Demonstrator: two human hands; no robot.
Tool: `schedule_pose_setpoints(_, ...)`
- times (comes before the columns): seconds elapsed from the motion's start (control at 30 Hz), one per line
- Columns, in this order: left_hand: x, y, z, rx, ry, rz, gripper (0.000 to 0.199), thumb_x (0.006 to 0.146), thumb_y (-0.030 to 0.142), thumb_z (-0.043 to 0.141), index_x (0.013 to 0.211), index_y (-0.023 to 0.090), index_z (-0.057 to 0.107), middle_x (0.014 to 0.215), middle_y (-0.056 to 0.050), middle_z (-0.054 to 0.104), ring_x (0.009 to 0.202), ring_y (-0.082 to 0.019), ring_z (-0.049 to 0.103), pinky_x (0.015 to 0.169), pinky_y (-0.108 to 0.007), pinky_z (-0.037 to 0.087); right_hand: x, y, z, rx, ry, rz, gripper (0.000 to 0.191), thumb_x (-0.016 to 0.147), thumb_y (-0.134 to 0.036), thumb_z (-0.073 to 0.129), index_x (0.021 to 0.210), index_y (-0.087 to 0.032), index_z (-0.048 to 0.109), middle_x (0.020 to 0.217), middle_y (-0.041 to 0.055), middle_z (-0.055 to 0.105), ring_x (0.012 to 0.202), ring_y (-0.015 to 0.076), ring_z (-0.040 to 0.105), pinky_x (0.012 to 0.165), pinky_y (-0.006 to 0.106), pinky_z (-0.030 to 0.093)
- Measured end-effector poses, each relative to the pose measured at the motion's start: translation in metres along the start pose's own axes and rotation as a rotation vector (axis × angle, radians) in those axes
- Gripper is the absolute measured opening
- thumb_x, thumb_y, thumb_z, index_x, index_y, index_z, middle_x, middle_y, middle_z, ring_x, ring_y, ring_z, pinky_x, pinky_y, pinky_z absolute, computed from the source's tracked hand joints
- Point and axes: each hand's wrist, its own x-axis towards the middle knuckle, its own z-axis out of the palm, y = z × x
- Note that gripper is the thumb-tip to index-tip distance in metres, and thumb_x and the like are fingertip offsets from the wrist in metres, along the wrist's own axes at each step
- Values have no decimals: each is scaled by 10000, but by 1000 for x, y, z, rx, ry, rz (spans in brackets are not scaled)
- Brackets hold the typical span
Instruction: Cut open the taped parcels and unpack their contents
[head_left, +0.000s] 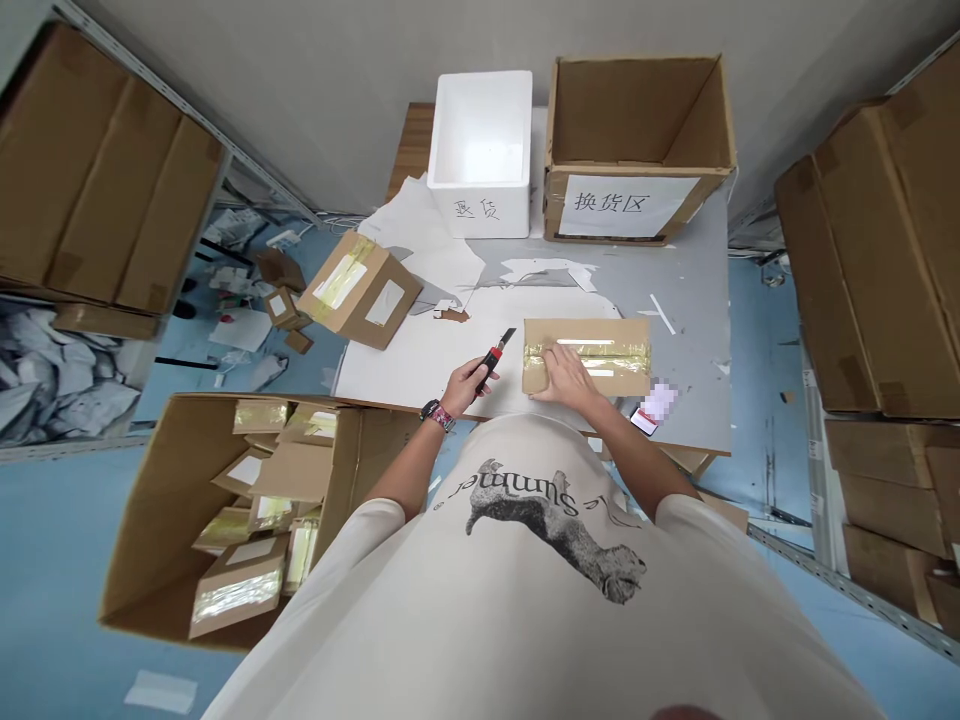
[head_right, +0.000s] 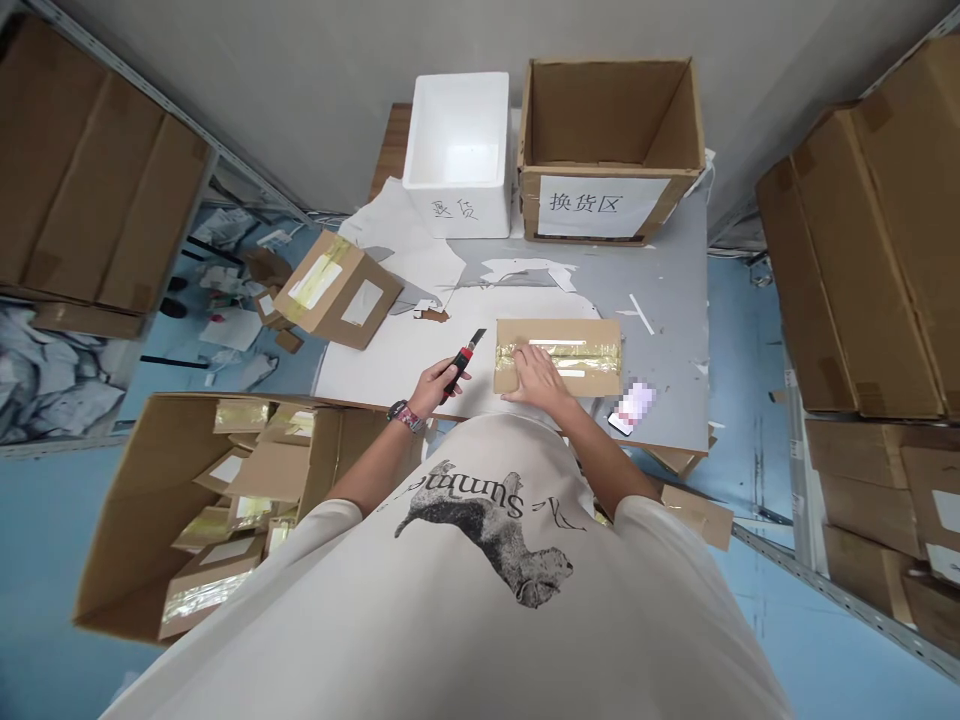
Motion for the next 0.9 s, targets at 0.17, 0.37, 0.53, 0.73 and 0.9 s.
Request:
schedule_pose_setpoints(0.17,-1,-2,-8,31,-33,7,981,912,898,825,1510,121,791,1147,-180,890,651,-142,703,600,-277,532,8,0,7,-48,109,-3,625,1050,-691,844,1347,-149,756,1422,266,758,1498,486,635,1318,683,510)
schedule_pose_setpoints(0.37,3,-9,-7,70,-103,1,945,928,869,815,1503,119,803,1113,-167,891,664,-149,705,598,-277,526,16,1,18,-74,174,16,481,1173,-604,643,1289,-154,769,1473,285,785,1534,443,679,1385,680,505)
schedule_pose_setpoints(0.53,14,-13,-1,82,-170,1,856,941,823,822,1449,133,824,1008,-106,864,641,-134,642,616,-280,531,14,8,25,-38,225,15,427,1190,-513,563,1278,-153,774,1457,287,808,1516,424,712,1395,682,519)
schedule_pose_setpoints(0.73,24,-13,-7,24,-333,-71,717,964,779,825,1288,140,817,783,-19,725,535,-125,551,527,-273,444,13,14,30,-9,253,21,370,1180,-430,541,1291,-157,764,1438,275,817,1509,413,720,1399,707,509)
schedule_pose_setpoints(0.9,30,2,-17,107,-405,-50,555,1019,697,801,1189,169,801,711,5,671,517,-125,527,516,-257,403,14,17,31,-19,280,15,306,1187,-386,536,1248,-176,750,1380,251,830,1479,388,741,1397,683,516)
